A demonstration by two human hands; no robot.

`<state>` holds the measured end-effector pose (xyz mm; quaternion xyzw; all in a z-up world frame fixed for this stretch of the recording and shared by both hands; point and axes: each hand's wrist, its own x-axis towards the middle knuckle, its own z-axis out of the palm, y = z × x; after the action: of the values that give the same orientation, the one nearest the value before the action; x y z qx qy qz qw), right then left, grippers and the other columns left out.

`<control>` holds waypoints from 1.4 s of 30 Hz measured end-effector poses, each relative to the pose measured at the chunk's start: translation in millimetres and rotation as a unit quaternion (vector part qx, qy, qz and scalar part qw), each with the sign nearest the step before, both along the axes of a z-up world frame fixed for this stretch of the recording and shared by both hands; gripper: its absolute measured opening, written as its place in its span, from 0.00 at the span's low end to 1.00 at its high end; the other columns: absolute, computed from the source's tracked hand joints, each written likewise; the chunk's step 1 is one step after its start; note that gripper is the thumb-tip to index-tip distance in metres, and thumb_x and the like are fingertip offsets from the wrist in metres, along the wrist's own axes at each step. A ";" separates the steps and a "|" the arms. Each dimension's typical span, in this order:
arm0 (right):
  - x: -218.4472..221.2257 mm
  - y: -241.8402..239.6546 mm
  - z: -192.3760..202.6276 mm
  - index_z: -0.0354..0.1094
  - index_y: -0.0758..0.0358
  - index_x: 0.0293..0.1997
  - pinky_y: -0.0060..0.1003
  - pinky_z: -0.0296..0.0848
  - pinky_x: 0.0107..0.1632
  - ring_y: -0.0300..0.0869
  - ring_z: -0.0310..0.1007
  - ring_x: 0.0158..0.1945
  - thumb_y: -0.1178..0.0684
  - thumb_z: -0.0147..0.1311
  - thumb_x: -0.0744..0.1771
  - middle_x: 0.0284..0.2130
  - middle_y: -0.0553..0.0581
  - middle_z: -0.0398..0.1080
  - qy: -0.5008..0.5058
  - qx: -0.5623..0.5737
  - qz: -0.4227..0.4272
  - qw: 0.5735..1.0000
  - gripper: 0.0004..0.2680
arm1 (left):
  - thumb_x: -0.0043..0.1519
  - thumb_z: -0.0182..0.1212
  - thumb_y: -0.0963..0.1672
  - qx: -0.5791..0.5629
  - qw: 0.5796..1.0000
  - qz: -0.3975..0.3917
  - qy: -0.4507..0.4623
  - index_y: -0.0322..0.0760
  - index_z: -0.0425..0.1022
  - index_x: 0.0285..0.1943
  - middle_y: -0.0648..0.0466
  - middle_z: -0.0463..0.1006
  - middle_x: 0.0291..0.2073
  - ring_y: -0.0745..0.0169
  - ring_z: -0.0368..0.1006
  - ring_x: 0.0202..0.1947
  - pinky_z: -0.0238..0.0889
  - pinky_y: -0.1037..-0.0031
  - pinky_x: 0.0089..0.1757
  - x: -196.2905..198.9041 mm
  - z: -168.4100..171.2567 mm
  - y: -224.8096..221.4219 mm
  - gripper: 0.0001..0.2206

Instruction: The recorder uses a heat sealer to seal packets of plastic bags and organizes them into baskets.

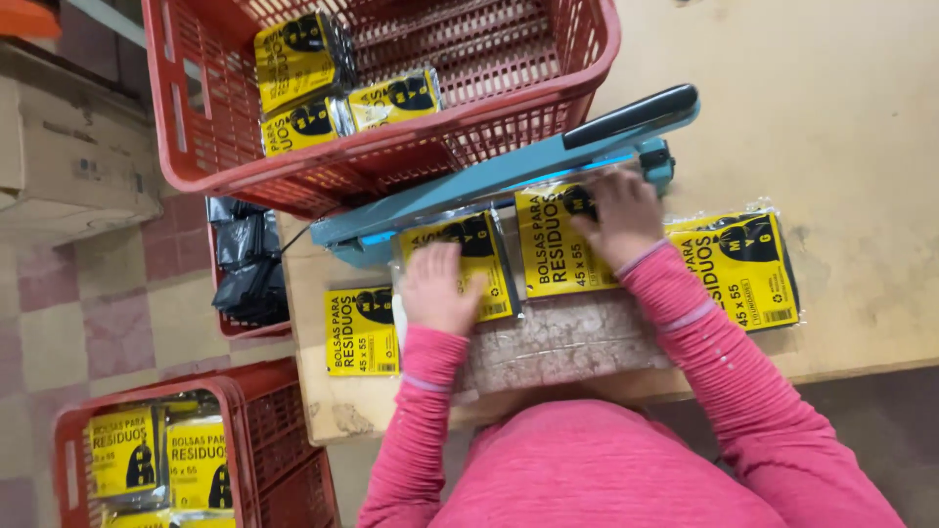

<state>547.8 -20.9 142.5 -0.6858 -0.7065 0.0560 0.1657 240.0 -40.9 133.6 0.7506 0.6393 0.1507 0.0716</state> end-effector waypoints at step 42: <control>-4.2 80.1 168.8 0.75 0.59 0.45 0.48 0.75 0.43 0.53 0.77 0.41 0.46 0.61 0.67 0.38 0.57 0.76 -0.041 0.077 0.225 0.970 0.09 | 0.48 0.70 0.58 -0.028 0.952 -0.301 0.042 0.49 0.63 0.72 0.50 0.57 0.73 0.40 0.44 0.75 0.43 0.28 0.61 71.4 23.6 -8.5 0.40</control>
<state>543.6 59.2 311.4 -0.4957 -0.8513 0.0087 0.1719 311.4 -49.4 157.3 0.9117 0.3898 0.0720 0.1079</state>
